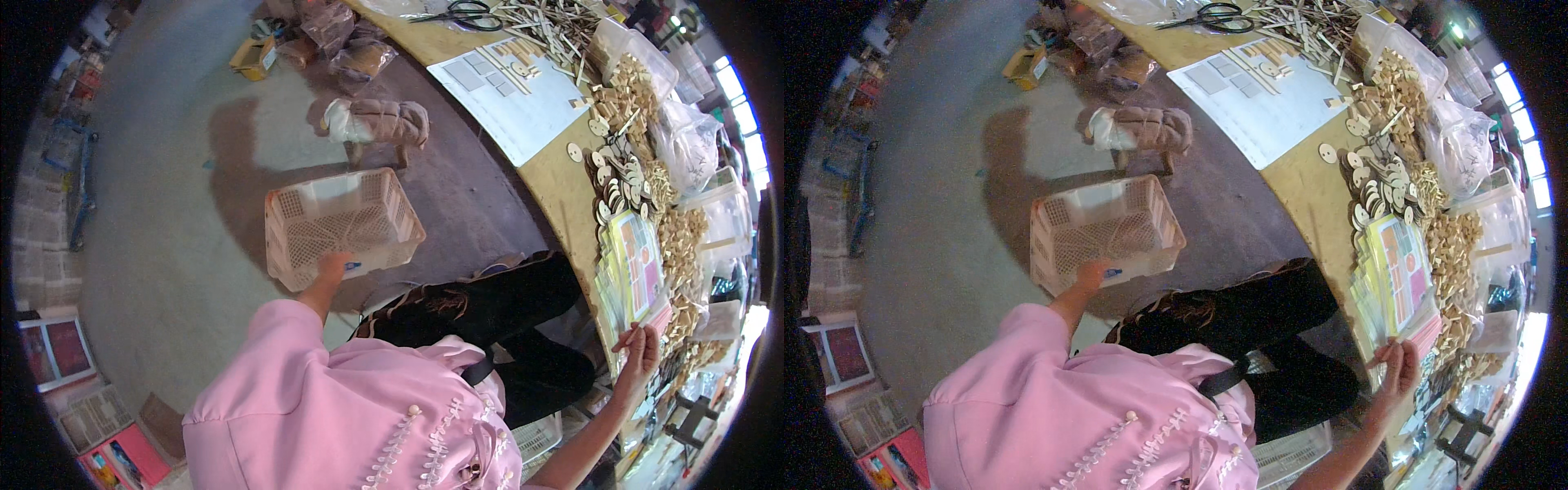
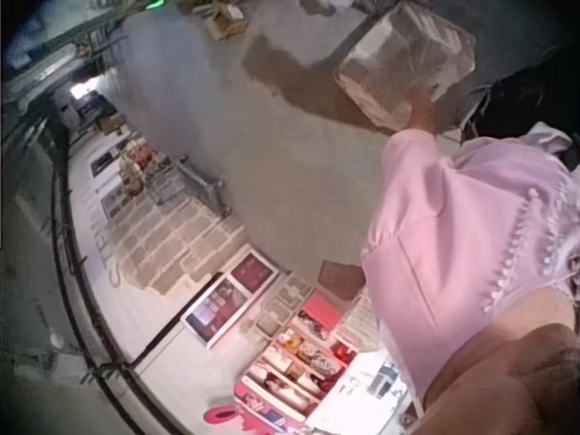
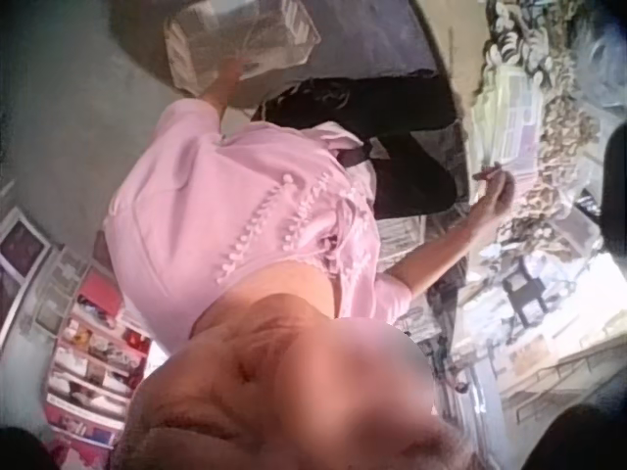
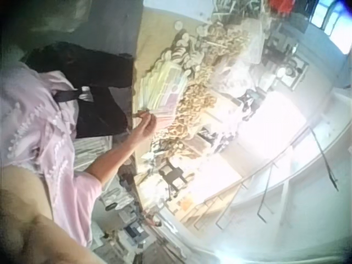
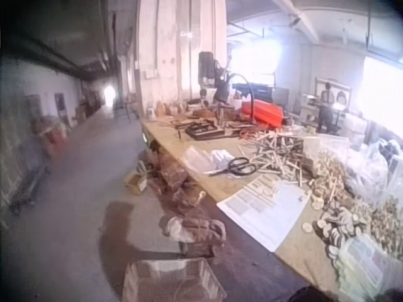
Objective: The person assembles small craft kits by placing wooden pieces, stickers, and plastic bags into clear zip-top bags. They repeatedly pick up items from the table, open bags, insert contents, and place the completed bags into a white basket.
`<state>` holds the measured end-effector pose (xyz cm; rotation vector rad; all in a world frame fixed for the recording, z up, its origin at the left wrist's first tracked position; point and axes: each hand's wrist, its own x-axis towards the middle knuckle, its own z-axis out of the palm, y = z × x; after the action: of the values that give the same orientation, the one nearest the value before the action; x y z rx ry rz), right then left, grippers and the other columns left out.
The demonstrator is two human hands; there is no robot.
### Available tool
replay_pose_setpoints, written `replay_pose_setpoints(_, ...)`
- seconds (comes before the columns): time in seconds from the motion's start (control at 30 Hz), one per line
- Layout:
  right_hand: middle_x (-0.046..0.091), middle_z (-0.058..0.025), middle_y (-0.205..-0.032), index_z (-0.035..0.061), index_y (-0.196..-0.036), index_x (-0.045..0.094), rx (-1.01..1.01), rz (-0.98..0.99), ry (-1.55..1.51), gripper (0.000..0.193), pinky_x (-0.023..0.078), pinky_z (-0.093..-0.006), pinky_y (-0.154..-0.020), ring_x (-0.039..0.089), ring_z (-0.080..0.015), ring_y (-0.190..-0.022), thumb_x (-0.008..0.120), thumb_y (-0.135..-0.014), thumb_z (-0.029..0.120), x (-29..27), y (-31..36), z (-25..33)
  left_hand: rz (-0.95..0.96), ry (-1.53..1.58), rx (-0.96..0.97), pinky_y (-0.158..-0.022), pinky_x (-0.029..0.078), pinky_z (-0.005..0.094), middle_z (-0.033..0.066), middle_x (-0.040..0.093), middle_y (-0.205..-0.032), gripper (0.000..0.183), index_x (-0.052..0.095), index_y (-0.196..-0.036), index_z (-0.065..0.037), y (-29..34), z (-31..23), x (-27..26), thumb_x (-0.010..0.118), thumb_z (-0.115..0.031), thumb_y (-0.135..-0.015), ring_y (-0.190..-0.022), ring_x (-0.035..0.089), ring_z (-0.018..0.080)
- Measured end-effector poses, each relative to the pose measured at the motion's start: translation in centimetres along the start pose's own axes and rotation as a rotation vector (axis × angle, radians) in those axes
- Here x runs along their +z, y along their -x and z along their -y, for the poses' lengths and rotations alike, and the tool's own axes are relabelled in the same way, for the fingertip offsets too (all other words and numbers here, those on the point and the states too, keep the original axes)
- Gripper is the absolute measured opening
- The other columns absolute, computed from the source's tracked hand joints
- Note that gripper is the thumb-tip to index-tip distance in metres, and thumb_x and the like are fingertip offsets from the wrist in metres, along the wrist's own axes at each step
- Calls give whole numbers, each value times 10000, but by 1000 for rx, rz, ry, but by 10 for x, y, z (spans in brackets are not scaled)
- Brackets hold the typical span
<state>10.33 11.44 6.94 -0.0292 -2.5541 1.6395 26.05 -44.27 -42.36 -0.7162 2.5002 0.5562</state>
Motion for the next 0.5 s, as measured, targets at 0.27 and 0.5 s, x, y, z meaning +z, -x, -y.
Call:
replay_pose_setpoints(0.27,698,-104,-827,-42,-1013,640,208,208,-77,133,539,-288,-640,658,-154,-684,583,-991,76,81,-3,23,220,114,433,-956,511,468,229,670,-1183,306,657,-1214,-48,-66,-87,-131,636,-177,-937,-1145,639,329)
replay_pose_setpoints(0.5,685,-108,-829,-50,-1015,634,224,380,-315,140,532,-271,-603,651,-152,-644,585,-1000,81,138,24,18,647,1057,985,-578,458,165,-5,669,-810,270,681,-1231,-38,161,-331,-301,563,-177,-1032,-649,572,28)
